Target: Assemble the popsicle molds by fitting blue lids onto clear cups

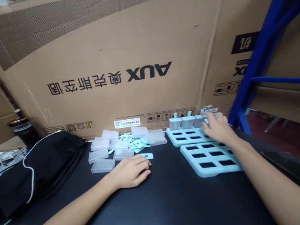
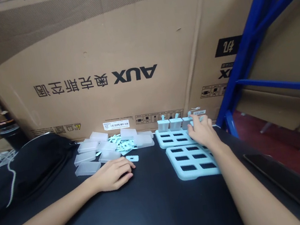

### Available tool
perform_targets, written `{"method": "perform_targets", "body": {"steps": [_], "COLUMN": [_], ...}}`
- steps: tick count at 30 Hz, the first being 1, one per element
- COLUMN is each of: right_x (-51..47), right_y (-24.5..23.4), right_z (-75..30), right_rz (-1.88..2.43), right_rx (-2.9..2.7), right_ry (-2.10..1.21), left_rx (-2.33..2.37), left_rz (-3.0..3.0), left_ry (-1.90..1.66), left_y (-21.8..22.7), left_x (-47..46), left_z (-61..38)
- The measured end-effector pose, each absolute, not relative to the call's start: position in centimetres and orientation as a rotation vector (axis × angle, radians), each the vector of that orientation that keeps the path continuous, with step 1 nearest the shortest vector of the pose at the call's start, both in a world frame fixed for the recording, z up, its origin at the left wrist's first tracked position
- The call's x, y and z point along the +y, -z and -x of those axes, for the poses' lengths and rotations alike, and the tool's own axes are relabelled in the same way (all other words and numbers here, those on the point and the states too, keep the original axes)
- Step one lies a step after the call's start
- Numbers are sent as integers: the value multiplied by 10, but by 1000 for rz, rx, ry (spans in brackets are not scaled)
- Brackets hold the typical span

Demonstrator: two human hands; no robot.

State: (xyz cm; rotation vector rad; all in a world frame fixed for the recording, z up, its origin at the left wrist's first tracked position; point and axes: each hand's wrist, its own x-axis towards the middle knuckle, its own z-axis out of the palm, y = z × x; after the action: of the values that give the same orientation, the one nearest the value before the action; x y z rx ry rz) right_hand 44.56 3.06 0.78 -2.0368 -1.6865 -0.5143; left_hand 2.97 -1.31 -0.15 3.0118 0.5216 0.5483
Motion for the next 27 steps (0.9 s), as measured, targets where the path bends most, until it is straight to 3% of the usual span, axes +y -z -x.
{"method": "perform_targets", "body": {"steps": [8, 17, 27], "right_x": [33, 28, 31], "right_y": [5, 2, 0], "right_z": [-442, -433, -430], "right_rz": [1985, 2263, 2359], "right_rx": [-1641, -1645, -1601], "right_ry": [388, 138, 77], "left_rx": [515, 509, 513], "left_rz": [-3009, -3030, -3055], "left_ry": [-556, -531, -544], "left_y": [2, 2, 2], "left_x": [-12, -11, -12], "left_z": [-29, -30, -30]}}
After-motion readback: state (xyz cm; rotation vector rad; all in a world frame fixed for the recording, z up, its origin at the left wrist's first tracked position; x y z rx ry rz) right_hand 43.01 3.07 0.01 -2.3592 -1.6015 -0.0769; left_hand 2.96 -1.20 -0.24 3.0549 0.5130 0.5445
